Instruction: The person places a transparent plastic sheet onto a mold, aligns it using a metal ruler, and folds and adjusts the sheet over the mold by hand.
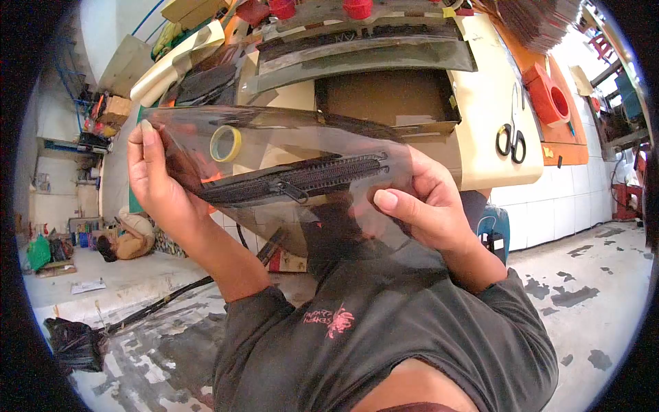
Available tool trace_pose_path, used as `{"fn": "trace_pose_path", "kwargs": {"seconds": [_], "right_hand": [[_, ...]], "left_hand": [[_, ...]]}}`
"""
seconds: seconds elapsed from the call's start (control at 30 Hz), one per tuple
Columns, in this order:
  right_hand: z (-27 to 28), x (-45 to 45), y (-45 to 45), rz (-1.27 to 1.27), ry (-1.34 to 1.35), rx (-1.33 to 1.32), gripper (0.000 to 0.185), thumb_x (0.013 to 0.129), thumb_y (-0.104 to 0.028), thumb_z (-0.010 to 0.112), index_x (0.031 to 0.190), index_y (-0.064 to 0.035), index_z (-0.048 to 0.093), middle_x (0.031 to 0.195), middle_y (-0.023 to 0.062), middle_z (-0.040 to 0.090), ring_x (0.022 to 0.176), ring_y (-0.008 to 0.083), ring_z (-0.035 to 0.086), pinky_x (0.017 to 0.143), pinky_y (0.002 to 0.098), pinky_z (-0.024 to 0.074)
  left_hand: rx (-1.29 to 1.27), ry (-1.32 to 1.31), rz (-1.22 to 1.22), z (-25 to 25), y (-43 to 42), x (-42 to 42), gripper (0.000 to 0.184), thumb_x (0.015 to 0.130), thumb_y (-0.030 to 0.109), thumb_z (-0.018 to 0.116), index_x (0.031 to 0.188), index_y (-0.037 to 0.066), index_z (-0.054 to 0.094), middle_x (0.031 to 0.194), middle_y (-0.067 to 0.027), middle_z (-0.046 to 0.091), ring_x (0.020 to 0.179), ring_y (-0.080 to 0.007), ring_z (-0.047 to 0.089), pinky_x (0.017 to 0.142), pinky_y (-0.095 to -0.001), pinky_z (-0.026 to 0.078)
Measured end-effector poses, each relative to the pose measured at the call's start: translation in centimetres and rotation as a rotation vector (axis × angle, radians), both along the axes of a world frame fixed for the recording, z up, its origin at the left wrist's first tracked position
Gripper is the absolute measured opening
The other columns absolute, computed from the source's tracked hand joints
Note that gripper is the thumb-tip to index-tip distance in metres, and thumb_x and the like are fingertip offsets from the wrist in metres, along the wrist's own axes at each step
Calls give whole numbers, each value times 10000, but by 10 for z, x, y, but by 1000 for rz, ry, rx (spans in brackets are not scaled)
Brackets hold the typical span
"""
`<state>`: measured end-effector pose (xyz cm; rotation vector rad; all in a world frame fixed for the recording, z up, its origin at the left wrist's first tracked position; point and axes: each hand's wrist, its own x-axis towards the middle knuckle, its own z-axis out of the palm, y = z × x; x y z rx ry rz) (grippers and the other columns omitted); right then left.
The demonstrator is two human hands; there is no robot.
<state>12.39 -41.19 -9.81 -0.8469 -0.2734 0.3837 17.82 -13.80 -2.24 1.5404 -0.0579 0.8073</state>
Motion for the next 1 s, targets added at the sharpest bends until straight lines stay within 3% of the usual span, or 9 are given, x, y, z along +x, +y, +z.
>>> {"fn": "trace_pose_path", "kwargs": {"seconds": [0.1,0.37,0.43,0.47,0.53,0.73,0.83,0.9,1.0], "right_hand": [[0,1,-8,68,35,10,461,935,-91,622,1357,-11,454,1122,87,645,968,171,650,827,306,534],[4,-1,-9,28,24,-38,483,932,-70,623,1371,-10,433,1150,97,636,970,176,656,809,298,540],[5,-1,-9,17,15,-41,483,932,-65,621,1372,-9,430,1156,100,634,971,177,656,807,299,541],[5,-1,-9,9,-4,-45,483,931,-60,620,1372,-6,428,1166,103,630,974,177,656,809,299,541],[5,0,-10,0,-23,-48,484,931,-56,618,1372,-4,426,1176,107,626,977,178,655,810,299,541],[3,-2,-19,22,-14,-100,468,912,-74,647,1338,6,470,1157,124,634,978,201,656,857,329,524],[-13,0,-25,-139,-285,-156,385,905,-129,665,1244,19,557,1080,134,662,971,209,652,882,354,505],[-25,-1,-40,29,-112,35,324,908,-157,654,1169,28,607,1104,143,653,1024,215,632,904,369,491],[-15,-10,-51,-181,-43,-129,356,908,-130,632,1218,37,581,1157,141,634,1070,221,616,920,366,489]], "left_hand": [[-33,19,-18,-9,1,-2,162,995,196,536,1024,40,568,823,-115,662,438,-96,512,361,-239,406],[-128,45,-69,-17,7,-4,113,987,159,552,988,51,585,798,-79,657,497,-60,517,402,-205,393],[-77,88,-164,-19,17,-4,126,987,172,554,1011,60,606,937,-51,671,819,-125,638,716,-275,532],[-77,88,-164,-22,17,-3,126,987,172,554,1011,60,606,937,-51,671,819,-125,638,716,-275,532],[-119,24,-46,-20,2,0,103,986,140,549,992,45,588,808,-44,664,623,-46,580,492,-172,442],[-193,15,-77,-27,-3,-5,262,980,107,526,1224,12,543,1085,-94,655,752,-100,626,650,-209,516],[-262,-20,-118,-26,-21,-12,376,957,70,511,1325,0,476,1165,-101,629,756,-123,633,658,-196,518],[-301,-64,-158,-41,-13,-21,424,924,70,529,1328,-23,440,1076,-124,648,703,-148,631,569,-205,515],[-9,134,-326,-60,-7,-36,538,876,115,600,1343,-32,377,818,-119,621,506,-123,509,405,-245,457]]}}
